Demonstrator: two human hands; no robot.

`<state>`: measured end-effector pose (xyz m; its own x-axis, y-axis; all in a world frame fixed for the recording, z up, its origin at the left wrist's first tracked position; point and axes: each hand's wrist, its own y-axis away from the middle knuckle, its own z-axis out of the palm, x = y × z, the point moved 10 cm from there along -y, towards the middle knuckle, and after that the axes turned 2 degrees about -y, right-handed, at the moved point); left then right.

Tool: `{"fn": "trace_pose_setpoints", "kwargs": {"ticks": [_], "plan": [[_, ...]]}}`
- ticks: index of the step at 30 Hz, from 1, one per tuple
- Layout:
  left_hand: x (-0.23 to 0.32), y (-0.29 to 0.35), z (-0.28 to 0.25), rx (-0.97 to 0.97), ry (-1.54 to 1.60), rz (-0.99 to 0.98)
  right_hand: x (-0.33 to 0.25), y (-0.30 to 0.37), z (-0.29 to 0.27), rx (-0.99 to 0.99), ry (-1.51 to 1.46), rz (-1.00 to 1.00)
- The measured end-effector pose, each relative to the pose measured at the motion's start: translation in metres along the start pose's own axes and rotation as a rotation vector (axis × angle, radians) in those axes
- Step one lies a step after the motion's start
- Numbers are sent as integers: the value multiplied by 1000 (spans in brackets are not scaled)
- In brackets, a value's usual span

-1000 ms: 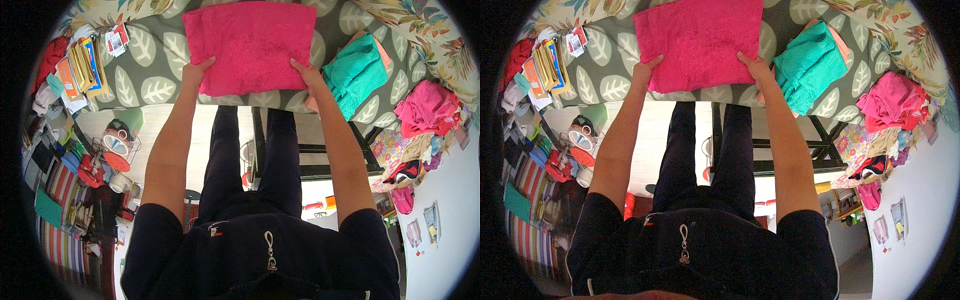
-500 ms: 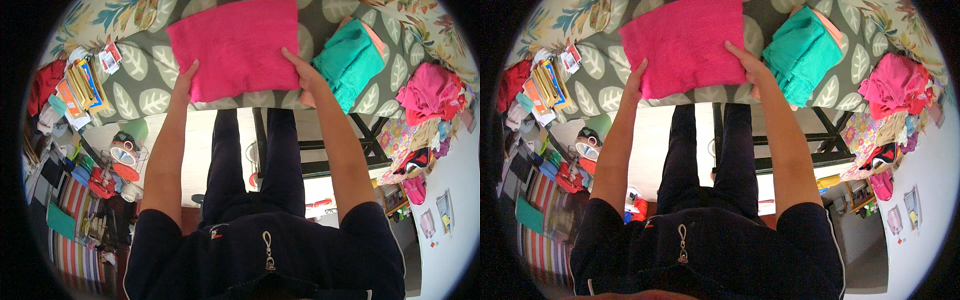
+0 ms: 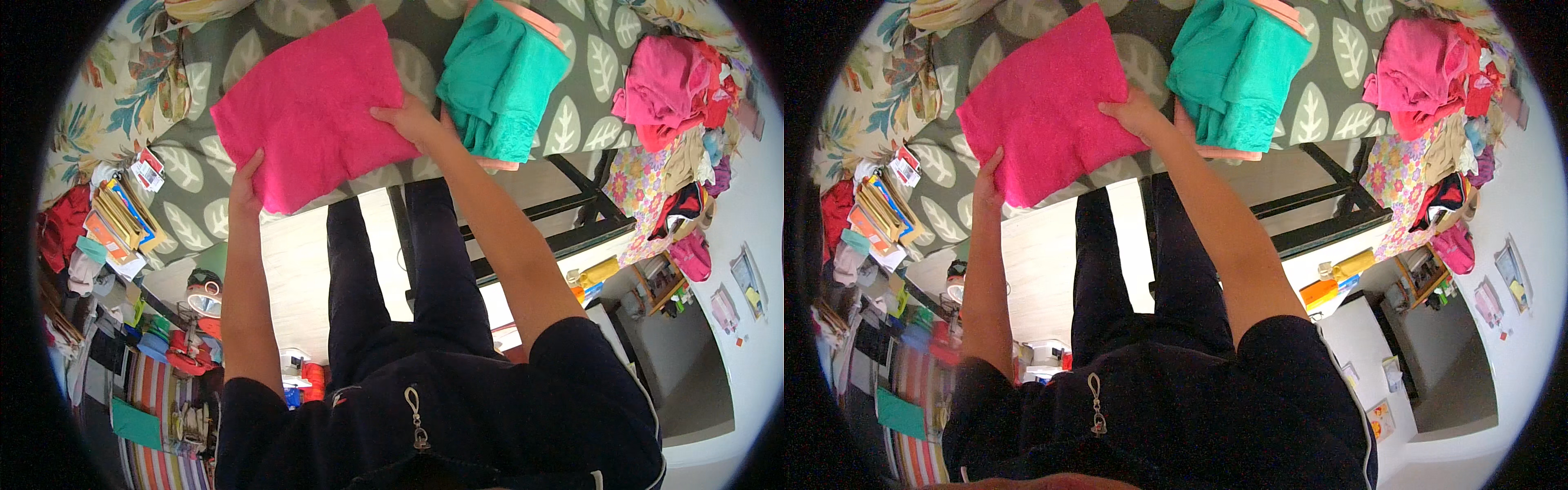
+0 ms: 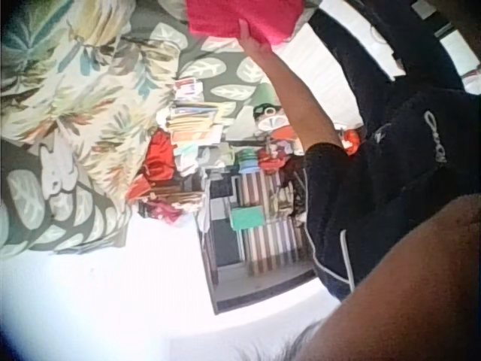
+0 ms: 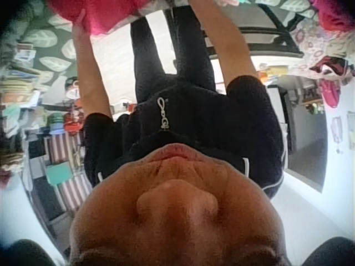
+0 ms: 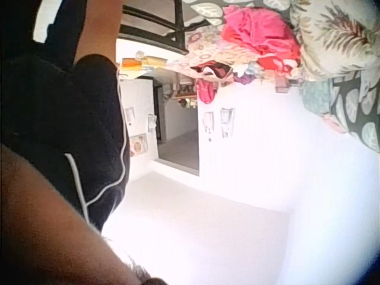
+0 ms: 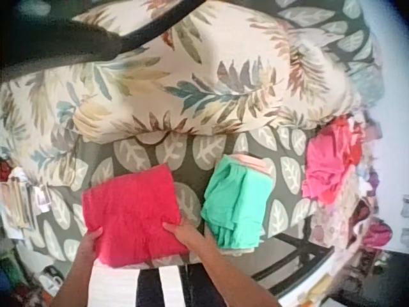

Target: The person folds several towels and pieces of clothing on a bed. They handle a peach towel, a pink towel, a green towel, and a red garment, folding each item neatly and stacking them on the bed.

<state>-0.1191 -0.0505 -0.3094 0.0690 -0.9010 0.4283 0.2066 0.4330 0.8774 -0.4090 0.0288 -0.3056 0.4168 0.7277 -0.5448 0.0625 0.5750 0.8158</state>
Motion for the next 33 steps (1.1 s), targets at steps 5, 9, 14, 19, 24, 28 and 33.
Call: {"fn": "trace_pose_setpoints", "kwargs": {"ticks": [5, 9, 14, 19, 24, 28, 33], "plan": [[7, 7, -20, 69, -149, 155, -28, 26, -31, 60, 12, -207], [31, 18, -48, 566, -315, 360, -29, 44, -78, 355, 339, -339], [42, 26, 20, 484, -853, 590, -50, 115, -125, 715, 371, -521], [25, -8, 119, 147, -917, 634, -63, 142, -158, 965, 561, -527], [12, -73, 91, 157, -963, 417, -73, 102, -151, 995, 895, -476], [35, -26, 145, 251, -1412, 832, -49, 58, -144, 925, 1111, -172], [21, 7, 226, 49, -1695, 992, -37, 54, -159, 892, 1006, -422]]}}
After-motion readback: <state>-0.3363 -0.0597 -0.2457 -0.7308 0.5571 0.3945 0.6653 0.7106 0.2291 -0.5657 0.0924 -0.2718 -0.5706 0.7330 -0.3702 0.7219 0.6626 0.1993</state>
